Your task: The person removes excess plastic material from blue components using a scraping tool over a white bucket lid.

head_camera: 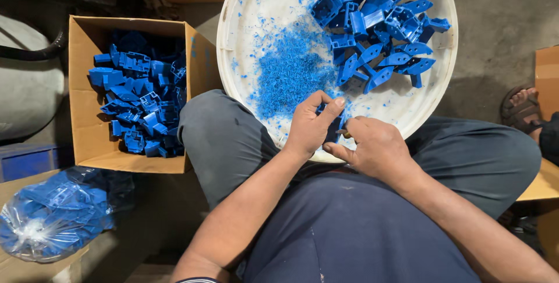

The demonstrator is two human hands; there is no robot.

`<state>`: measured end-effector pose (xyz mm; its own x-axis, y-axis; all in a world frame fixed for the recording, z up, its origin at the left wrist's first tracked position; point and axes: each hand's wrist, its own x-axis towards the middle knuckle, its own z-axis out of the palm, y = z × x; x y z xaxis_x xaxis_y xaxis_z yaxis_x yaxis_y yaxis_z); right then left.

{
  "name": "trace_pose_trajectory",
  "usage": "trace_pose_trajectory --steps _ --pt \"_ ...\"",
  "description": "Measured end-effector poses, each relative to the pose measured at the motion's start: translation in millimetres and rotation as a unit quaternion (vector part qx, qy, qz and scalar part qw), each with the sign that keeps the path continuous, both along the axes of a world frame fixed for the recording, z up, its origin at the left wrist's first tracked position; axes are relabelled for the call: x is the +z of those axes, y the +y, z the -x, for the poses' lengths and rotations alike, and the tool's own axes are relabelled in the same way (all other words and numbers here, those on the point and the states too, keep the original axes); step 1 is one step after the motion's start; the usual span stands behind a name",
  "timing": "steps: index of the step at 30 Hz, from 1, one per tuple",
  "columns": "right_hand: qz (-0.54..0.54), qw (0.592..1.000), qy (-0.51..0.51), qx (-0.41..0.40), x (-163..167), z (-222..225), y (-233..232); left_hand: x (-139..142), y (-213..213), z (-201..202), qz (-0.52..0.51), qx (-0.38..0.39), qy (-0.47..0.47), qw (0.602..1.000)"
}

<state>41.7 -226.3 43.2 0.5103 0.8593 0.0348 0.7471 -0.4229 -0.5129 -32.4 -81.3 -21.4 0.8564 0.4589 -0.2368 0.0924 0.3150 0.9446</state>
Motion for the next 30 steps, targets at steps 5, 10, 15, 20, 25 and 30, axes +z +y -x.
trace_pose_trajectory --steps 5,10,15,20,25,30 --pt "0.008 0.996 0.060 -0.061 2.9 -3.7 1.7 0.1 1.4 -0.1 -0.035 0.018 0.024 0.999" --pt "0.055 0.996 0.061 -0.046 5.7 -5.4 5.0 -2.3 -0.9 -1.1 -0.013 0.015 0.009 1.000" --pt "0.062 0.994 0.068 -0.059 9.0 -4.6 9.1 -0.6 0.6 -0.4 -0.024 0.007 0.026 0.999" --pt "0.095 0.990 0.079 -0.061 8.8 -5.1 8.8 0.7 1.5 -0.1 -0.062 0.005 0.021 0.998" --pt "0.055 0.997 0.037 -0.037 -1.1 -2.8 3.7 -1.0 1.2 0.8 -0.062 0.003 0.021 0.998" --pt "-0.001 1.000 -0.011 -0.010 -6.3 2.2 0.6 -1.1 0.0 -1.0 -0.032 0.009 0.011 0.999"
